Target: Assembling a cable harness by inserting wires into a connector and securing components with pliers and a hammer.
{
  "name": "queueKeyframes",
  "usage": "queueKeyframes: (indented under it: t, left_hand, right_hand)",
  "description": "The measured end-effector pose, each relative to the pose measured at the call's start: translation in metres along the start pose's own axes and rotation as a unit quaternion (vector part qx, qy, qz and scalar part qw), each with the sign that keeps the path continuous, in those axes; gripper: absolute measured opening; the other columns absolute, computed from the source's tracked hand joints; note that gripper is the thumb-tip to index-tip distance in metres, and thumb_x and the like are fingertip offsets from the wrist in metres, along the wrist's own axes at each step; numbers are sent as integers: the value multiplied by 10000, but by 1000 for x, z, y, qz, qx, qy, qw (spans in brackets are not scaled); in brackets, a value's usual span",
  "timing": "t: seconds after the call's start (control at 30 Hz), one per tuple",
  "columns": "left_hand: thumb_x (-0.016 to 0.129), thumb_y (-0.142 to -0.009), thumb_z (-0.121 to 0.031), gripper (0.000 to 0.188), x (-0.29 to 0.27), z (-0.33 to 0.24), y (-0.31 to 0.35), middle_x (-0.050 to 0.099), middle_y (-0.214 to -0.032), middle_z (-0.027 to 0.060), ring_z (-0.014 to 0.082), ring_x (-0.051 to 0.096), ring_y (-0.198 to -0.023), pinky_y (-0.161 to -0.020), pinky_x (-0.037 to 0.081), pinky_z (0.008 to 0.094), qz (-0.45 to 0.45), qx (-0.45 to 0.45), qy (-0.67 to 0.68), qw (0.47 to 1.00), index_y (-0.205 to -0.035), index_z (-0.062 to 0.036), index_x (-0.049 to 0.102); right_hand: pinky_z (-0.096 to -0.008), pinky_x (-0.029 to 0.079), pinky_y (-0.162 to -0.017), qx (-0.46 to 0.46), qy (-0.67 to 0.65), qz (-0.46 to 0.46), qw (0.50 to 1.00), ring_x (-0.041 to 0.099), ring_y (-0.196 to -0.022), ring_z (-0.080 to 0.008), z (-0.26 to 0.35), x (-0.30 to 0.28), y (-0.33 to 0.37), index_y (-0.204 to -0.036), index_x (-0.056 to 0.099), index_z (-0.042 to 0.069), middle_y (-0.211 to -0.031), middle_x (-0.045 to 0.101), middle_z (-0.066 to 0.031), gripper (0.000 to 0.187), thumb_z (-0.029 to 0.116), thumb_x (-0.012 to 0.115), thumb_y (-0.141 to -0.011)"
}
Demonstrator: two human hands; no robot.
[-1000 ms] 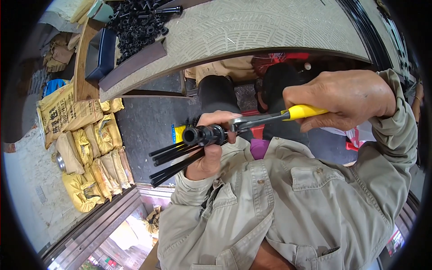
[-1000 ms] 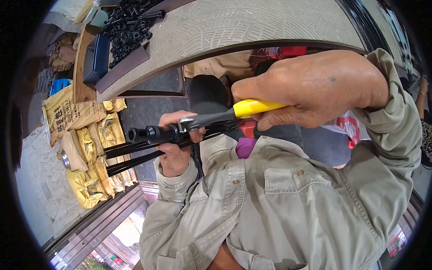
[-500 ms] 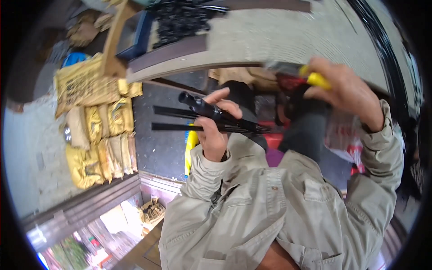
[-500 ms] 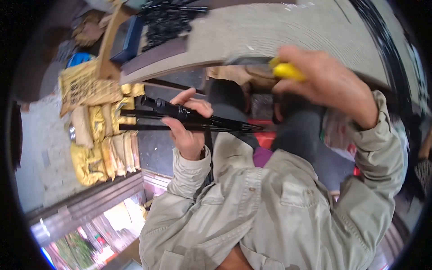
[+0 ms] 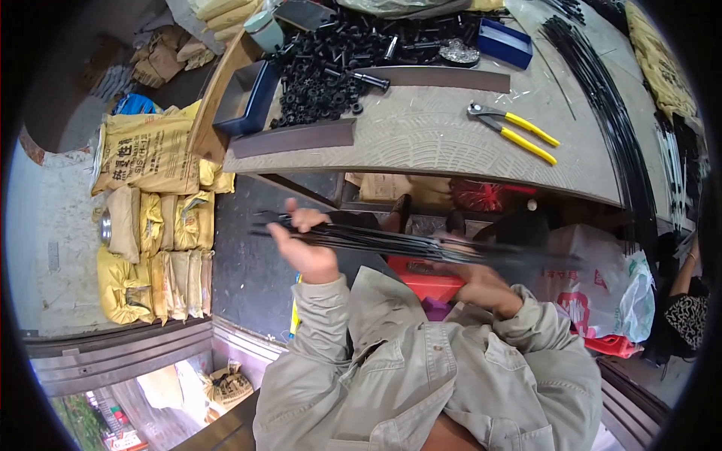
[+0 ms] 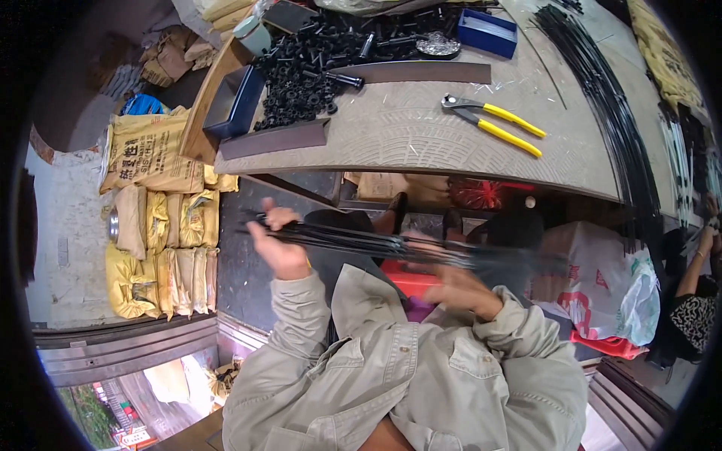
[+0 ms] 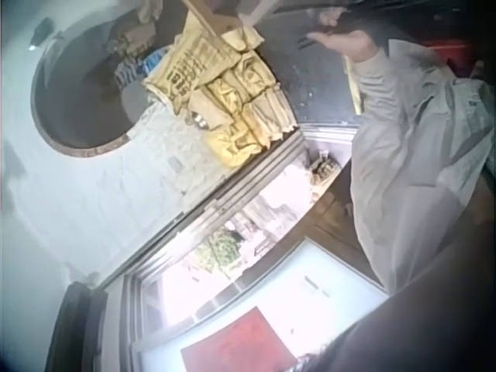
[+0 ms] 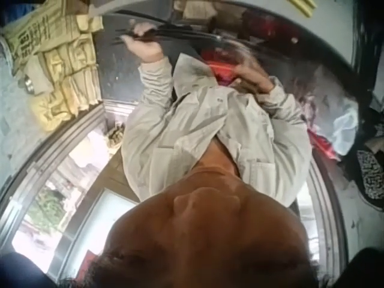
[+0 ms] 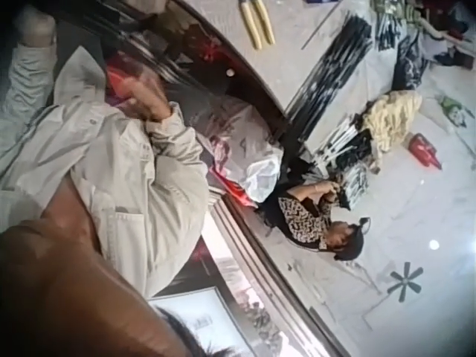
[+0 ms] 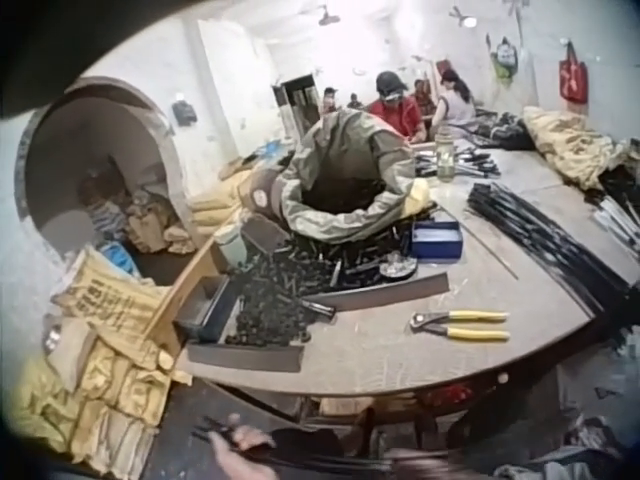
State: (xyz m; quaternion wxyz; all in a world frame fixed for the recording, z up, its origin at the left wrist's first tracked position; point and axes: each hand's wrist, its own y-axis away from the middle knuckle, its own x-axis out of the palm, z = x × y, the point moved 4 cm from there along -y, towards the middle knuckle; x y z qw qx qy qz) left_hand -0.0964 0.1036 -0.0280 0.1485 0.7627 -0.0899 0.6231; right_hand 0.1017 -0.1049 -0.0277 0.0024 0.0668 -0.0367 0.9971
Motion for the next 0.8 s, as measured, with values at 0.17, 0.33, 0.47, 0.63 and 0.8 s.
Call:
queueKeyframes:
  t: [0.17, 0.33, 0.47, 0.63, 0.8]
  left_hand:
    - [271, -863, -620, 725, -46, 113, 38, 616, -911, 162, 281, 566, -910, -815, 459, 399, -70, -353, -253, 898, -1120, 30, 464]
    - [711, -721, -104, 627, 37, 118, 73, 551, -1107, 108, 178, 508, -1038, -898, 396, 298, 270, -115, -597, 747, -1258, 9, 408]
    - [710, -714, -80, 447, 102, 106, 71, 552, -1010, 82, 139, 507, -939, -826, 391, 252, 367, 24, -603, 708, -1112, 31, 539]
    - [651, -758, -13, 221, 100, 94, 76, 574, -890, 72, 113, 535, -822, -714, 417, 218, 315, 53, -602, 731, -972, 31, 618]
    - [635, -800, -68, 245, 96, 101, 82, 600, -981, 119, 149, 559, -892, -782, 428, 219, 250, 6, -572, 781, -1033, 7, 614]
  right_hand:
    - [-306, 436, -699, -372, -168, -192, 893, 507, -823, -147, 99, -37, -11, -923, 551, 81, -960, 510, -72, 406, 477, 506, -841]
    - [-219, 340, -475, -249, 43, -205, 946, 422, -526, -66, 60, -27, -46, -654, 536, 40, -607, 477, 7, 178, 81, 563, -825]
    - [-214, 400, -533, -91, -64, -131, 985, 481, -620, -32, -22, 5, -54, -796, 612, -18, -650, 548, 44, 49, -22, 596, -749]
    - [-202, 439, -655, -11, -103, -73, 992, 524, -746, -39, -13, 26, -52, -918, 585, -10, -795, 583, 11, 209, 27, 658, -726]
    - [-284, 402, -891, -181, -120, -181, 959, 513, -1009, -146, 28, 7, -52, -1189, 423, 7, -1067, 506, -57, 556, 317, 659, -792]
